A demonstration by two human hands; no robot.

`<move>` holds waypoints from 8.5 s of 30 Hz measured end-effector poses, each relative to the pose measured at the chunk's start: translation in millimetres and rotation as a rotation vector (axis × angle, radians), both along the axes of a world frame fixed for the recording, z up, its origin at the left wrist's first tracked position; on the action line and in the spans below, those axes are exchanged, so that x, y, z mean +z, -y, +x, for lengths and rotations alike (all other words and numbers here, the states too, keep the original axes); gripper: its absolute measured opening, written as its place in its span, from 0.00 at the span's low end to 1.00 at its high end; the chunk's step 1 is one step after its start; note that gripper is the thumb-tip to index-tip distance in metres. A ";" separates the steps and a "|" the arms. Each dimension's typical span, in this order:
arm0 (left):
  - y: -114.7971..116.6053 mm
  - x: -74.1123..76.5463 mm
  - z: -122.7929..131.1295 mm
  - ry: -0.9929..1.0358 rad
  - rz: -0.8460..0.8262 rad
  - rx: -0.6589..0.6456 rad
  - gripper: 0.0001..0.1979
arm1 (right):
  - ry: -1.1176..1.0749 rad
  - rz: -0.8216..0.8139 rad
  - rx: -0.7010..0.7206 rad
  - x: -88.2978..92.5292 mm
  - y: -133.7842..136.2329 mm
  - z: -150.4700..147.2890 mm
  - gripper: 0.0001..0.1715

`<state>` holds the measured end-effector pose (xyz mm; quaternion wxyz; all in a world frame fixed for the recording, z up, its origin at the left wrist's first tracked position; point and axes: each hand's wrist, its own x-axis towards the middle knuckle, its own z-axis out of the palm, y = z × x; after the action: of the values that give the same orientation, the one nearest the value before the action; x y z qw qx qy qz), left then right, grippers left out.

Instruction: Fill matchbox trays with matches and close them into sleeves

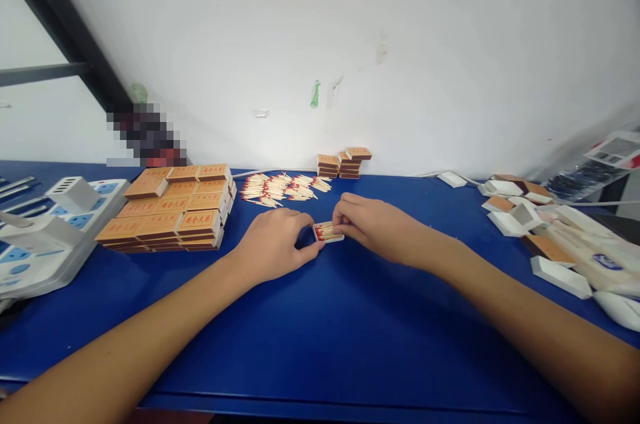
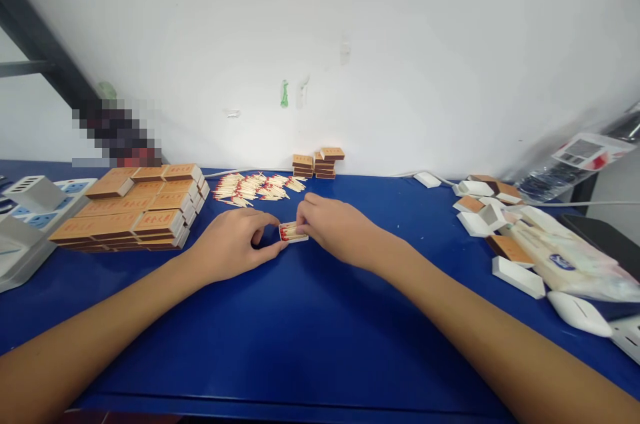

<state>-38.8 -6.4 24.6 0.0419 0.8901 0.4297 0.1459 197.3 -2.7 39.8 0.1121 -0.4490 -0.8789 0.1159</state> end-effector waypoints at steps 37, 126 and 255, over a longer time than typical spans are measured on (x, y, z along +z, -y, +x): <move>0.7 -3.3 -0.2 0.021 -0.027 -0.038 0.15 | -0.158 -0.032 0.048 -9.0 -0.8 7.0 0.07; 3.8 -4.1 -0.7 0.044 -0.035 -0.172 0.15 | 0.038 0.007 -0.090 -13.9 -33.4 0.4 0.10; -1.1 -7.3 -0.3 0.081 -0.077 -0.152 0.17 | -0.135 0.097 -0.049 -26.9 15.8 12.4 0.06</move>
<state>-39.1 -5.3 17.3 0.1043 0.9113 0.3641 0.1614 209.7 -18.5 12.9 0.1956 -0.4556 -0.8626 0.1002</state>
